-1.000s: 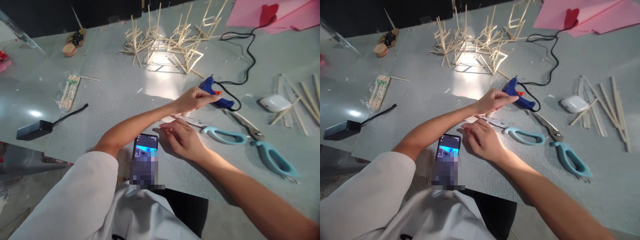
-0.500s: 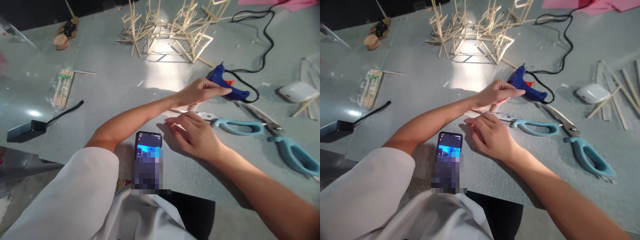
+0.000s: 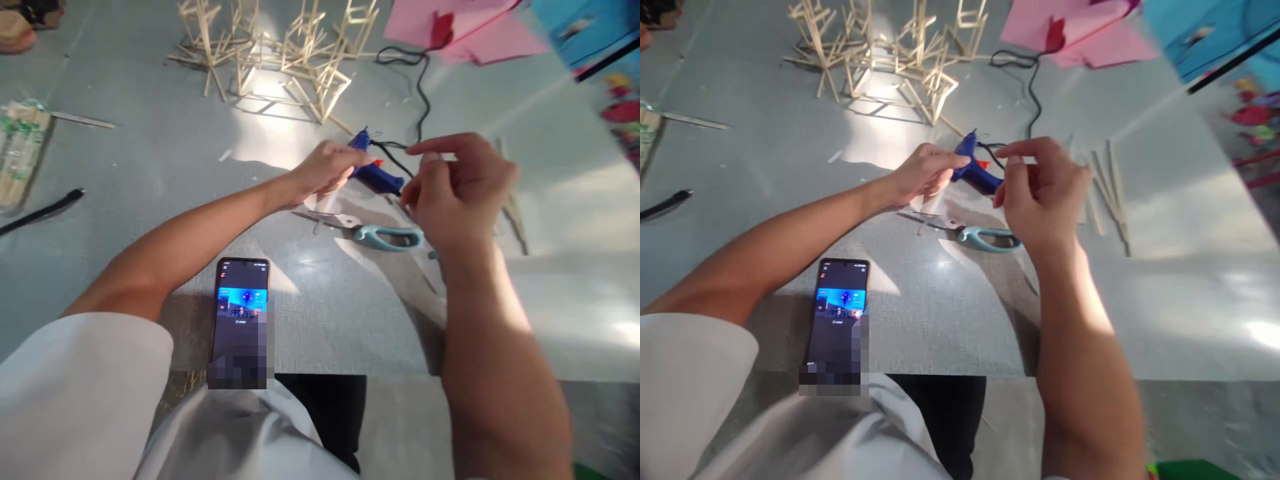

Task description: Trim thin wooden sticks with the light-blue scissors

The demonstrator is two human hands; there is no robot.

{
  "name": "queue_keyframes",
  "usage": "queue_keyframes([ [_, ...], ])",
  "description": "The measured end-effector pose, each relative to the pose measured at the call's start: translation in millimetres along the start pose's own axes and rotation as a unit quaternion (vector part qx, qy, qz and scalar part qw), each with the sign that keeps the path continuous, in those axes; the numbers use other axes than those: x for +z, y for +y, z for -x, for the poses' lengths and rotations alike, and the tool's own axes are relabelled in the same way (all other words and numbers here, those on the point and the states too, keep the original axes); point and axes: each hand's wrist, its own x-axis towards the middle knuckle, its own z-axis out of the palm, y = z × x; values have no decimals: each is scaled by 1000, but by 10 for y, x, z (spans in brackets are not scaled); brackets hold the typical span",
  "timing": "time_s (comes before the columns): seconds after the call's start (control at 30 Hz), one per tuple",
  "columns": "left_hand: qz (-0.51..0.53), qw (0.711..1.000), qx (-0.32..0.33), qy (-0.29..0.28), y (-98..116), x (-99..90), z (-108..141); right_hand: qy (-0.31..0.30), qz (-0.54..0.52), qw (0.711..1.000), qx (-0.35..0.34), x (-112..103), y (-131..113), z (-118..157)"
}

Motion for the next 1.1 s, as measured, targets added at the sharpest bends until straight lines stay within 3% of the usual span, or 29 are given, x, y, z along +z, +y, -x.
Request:
queue_keyframes([
  [0.1,30,1000,-6,-1,2,-42,-4,143,-68,984,83,-107,175,-101],
  [0.23,43,999,4,-7,-21,-87,-21,199,-148,959,134,-139,175,-179],
  [0.3,46,999,12,-9,-23,-90,-22,194,-136,963,128,-91,84,-161],
  [0.47,64,998,-10,27,28,-46,6,93,-73,984,130,139,-136,-39],
  [0.6,79,996,-12,47,46,-48,16,122,-100,980,121,195,-144,-59],
  [0.67,94,995,-2,45,36,-68,10,185,-132,966,127,103,-88,-126],
  [0.77,116,993,11,30,12,-100,-7,304,-177,914,203,-187,50,-240],
  [0.87,141,990,6,14,-7,-118,-23,359,-191,874,268,-513,187,-301],
  [0.97,161,987,-8,12,-12,-120,-35,332,-151,886,288,-688,238,-311],
  [1.1,140,990,-11,20,25,-114,-29,323,-70,910,250,-798,184,-309],
])
